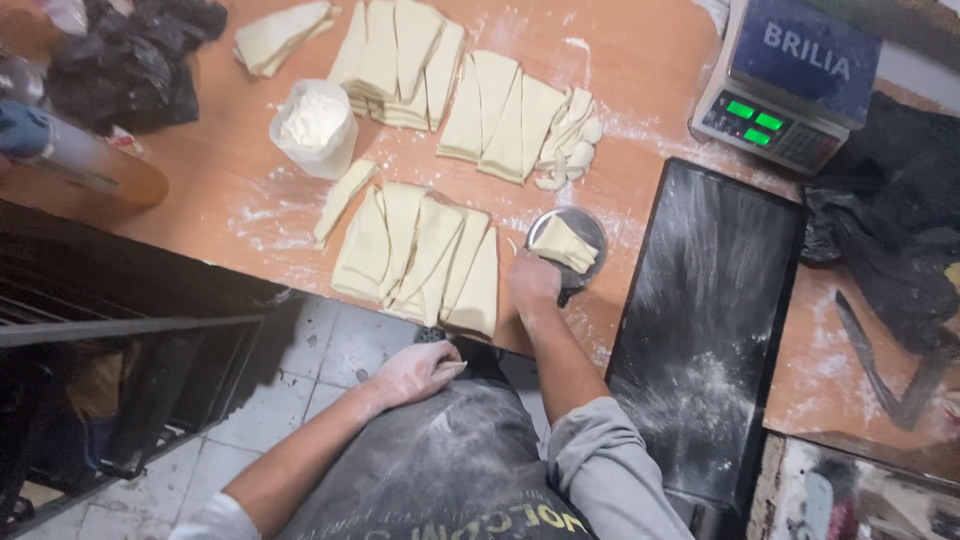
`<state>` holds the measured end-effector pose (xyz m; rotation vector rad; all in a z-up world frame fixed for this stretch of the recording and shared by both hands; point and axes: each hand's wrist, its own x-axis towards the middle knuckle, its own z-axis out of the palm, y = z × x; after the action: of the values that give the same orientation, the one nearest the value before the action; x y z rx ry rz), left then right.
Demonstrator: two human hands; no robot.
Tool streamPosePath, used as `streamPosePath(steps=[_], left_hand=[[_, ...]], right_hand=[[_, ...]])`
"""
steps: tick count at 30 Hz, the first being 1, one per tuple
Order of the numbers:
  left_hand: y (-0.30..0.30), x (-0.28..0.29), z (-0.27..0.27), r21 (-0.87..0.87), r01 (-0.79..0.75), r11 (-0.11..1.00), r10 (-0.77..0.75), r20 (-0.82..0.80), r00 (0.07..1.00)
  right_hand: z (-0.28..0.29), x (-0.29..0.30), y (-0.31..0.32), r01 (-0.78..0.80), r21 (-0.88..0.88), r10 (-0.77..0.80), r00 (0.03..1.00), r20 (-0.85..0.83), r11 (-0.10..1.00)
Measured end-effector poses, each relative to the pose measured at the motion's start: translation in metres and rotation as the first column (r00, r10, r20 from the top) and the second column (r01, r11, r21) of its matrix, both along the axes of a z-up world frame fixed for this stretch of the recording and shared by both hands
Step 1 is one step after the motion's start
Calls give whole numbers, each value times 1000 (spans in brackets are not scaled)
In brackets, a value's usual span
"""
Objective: Weighing dough pieces on a digital scale and arranging them on a baking tray.
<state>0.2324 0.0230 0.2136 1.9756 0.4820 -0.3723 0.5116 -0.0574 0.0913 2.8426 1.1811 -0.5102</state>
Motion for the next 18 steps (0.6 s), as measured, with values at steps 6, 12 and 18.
streamPosePath(steps=[6,12,18], left_hand=[[17,-22,10,-44,-174,984,173,-36,984],[9,-43,-13,-117,-287,951,272,-131,953],[9,-30,-19,-303,-354,885,327,-138,935]], right_hand=[[122,-16,12,206,17,-205,978,-43,978],[81,8,-33,228,453,-346,917,197,862],[120,-79,-37,57,466,156,901,-406,883]])
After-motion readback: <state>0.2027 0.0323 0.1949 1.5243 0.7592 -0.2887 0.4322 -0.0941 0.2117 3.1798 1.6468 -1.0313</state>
